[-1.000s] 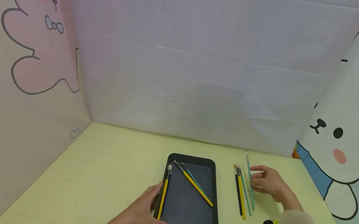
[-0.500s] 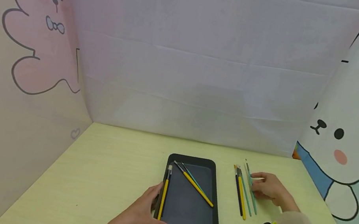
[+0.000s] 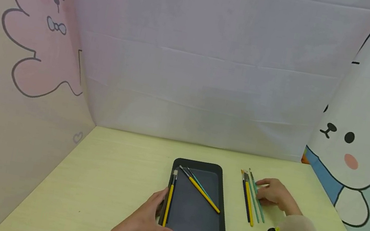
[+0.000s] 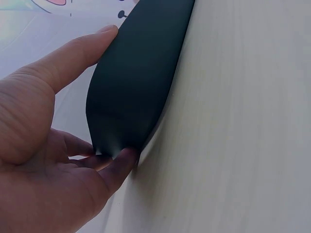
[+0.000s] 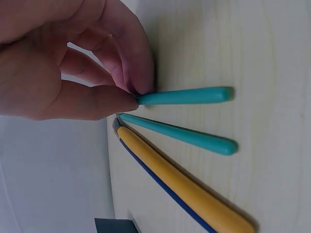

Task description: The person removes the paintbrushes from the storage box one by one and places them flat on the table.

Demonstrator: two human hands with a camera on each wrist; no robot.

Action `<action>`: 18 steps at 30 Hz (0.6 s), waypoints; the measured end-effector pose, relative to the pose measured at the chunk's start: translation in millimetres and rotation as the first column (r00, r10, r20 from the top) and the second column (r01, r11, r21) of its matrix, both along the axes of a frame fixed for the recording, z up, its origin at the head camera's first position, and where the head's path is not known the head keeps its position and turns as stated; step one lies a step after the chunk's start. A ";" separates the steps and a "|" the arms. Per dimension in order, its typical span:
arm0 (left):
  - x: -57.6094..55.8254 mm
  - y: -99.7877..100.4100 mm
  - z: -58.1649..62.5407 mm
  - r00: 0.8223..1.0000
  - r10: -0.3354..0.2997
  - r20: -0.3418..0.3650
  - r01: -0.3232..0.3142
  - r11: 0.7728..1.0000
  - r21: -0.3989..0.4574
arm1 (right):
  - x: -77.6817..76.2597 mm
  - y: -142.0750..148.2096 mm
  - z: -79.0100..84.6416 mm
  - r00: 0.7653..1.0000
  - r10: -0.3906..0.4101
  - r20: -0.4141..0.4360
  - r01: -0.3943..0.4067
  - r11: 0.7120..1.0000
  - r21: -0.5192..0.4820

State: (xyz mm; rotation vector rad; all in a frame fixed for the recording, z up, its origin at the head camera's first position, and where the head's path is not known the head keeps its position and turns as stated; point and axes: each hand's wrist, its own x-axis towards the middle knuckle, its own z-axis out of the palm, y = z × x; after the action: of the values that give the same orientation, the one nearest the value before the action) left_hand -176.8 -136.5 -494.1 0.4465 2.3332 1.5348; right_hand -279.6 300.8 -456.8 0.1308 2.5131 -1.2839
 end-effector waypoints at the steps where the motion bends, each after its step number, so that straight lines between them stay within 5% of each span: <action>1: -0.1 -0.1 -0.2 1.000 0.000 -0.001 0.000 1.000 -0.002 | -0.4 -0.6 -0.1 1.000 -0.003 0.001 0.003 1.000 0.006; 18: 1.4 0.1 -1.1 1.000 0.004 -0.002 -0.004 1.000 0.002 | -3.8 -8.1 -6.1 1.000 -0.019 -0.017 0.022 0.988 0.153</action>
State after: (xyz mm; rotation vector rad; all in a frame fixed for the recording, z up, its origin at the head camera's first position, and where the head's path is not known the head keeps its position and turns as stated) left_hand -175.4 -136.4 -495.2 0.4444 2.3352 1.5396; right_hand -283.5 292.7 -462.9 0.1827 2.6284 -1.1025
